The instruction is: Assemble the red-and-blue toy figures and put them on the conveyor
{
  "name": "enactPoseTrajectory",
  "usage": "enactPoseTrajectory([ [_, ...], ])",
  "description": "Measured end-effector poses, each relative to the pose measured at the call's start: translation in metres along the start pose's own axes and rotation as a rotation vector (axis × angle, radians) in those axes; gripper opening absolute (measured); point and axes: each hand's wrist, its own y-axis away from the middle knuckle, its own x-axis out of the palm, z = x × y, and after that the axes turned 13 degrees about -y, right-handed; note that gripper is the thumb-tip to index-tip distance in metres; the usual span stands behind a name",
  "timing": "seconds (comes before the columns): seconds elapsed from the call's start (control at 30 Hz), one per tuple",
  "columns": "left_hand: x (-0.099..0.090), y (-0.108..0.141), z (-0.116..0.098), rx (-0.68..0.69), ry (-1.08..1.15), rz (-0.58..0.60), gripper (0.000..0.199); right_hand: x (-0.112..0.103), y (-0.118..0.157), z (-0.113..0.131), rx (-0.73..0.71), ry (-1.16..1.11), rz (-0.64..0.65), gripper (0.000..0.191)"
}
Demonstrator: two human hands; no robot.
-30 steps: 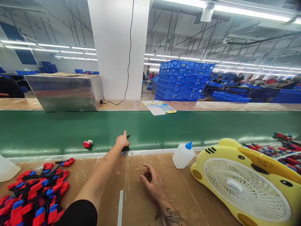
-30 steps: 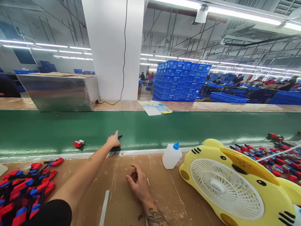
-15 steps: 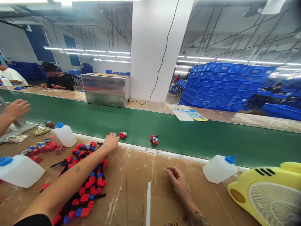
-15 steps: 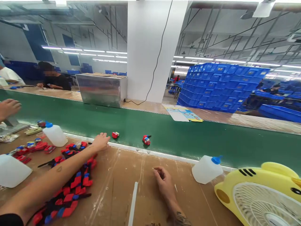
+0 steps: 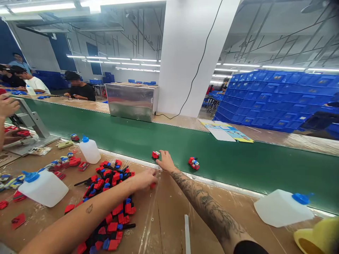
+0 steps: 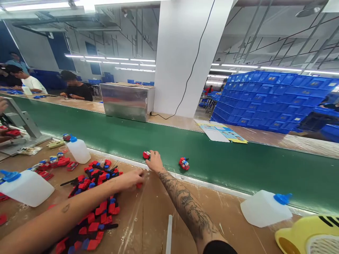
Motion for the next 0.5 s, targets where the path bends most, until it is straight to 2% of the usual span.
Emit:
enactPoseTrajectory([
  [0.07, 0.006, 0.011, -0.028, 0.122, 0.013, -0.012, 0.013, 0.012, -0.016, -0.003, 0.057, 0.014, -0.017, 0.055],
  [0.13, 0.01, 0.022, -0.048, 0.192, 0.015, -0.007, 0.011, 0.018, -0.024, -0.006, 0.078, 0.0, 0.001, 0.045],
  [0.27, 0.011, 0.033, -0.064, 0.197, 0.01, 0.003, 0.012, 0.011, -0.017, -0.008, -0.004, -0.122, 0.042, 0.028],
  [0.33, 0.01, 0.032, -0.067, 0.124, 0.044, 0.017, 0.021, 0.001, 0.0, -0.008, -0.072, -0.225, 0.074, 0.031],
  [0.4, 0.01, 0.027, -0.07, 0.027, 0.105, 0.045, 0.034, -0.013, 0.028, -0.008, -0.122, -0.325, 0.1, 0.043],
  [0.47, 0.011, 0.02, -0.073, -0.046, 0.175, 0.072, 0.045, -0.032, 0.069, -0.008, -0.154, -0.567, 0.11, 0.056],
  [0.5, 0.012, 0.017, -0.075, -0.065, 0.21, 0.078, 0.046, -0.043, 0.094, -0.008, -0.166, -0.79, 0.116, 0.059],
])
